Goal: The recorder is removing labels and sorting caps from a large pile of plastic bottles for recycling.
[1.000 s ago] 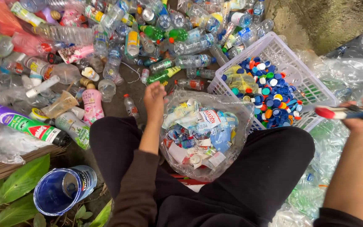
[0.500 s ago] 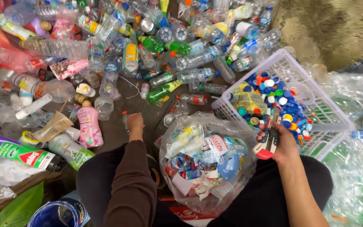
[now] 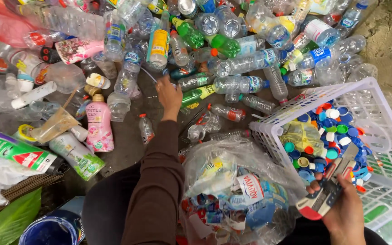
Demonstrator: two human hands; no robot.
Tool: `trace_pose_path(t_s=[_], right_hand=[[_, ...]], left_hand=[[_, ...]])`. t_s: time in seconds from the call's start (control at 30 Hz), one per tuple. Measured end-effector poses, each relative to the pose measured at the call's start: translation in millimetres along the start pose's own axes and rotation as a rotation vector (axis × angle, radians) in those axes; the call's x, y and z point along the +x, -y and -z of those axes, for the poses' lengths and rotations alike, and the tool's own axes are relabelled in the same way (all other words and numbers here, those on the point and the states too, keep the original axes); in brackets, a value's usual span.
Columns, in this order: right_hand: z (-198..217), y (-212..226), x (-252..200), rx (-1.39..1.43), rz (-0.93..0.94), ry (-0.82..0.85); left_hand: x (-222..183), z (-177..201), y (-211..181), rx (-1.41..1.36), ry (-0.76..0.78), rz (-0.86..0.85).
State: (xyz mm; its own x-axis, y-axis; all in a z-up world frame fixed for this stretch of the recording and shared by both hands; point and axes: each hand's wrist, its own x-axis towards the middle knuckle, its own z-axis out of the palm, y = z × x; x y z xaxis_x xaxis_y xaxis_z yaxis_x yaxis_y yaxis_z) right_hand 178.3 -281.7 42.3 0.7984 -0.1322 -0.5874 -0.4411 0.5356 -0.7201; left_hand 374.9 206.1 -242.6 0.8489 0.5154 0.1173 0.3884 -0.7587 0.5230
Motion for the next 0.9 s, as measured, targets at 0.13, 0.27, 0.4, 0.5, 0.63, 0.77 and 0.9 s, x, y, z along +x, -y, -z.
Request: trace_pose_path(t_s=[0.13,0.27,0.4,0.5,0.63,0.77,0.9], right_hand=[[7,2,2,-0.018,-0.019,0.011],[8,0,5,-0.062,0.003,-0.035],[-7,1,5,-0.092,0.011,-0.019],[-12,-1,5,-0.132,0.023,-0.020],[-31,-2,2,-0.160,0.011,-0.005],[-27,-4,3,-0.124,0.019,0.074],[-18,-9,4,-0.100,-0.025,0.093]], left_hand=[[72,-14,-5,0.163,-0.062,0.065],[127,-80,62,-0.213,-0.088,0.444],[125,-98,74,-0.416,-0.065,0.703],[102,-101,57,-0.560,0.140,0.765],[56,-49,-16,-0.813,0.602,0.780],[9,-42,-41,-1.330,0.629,0.829],[-35,11,-80,-1.464,0.599,0.624]])
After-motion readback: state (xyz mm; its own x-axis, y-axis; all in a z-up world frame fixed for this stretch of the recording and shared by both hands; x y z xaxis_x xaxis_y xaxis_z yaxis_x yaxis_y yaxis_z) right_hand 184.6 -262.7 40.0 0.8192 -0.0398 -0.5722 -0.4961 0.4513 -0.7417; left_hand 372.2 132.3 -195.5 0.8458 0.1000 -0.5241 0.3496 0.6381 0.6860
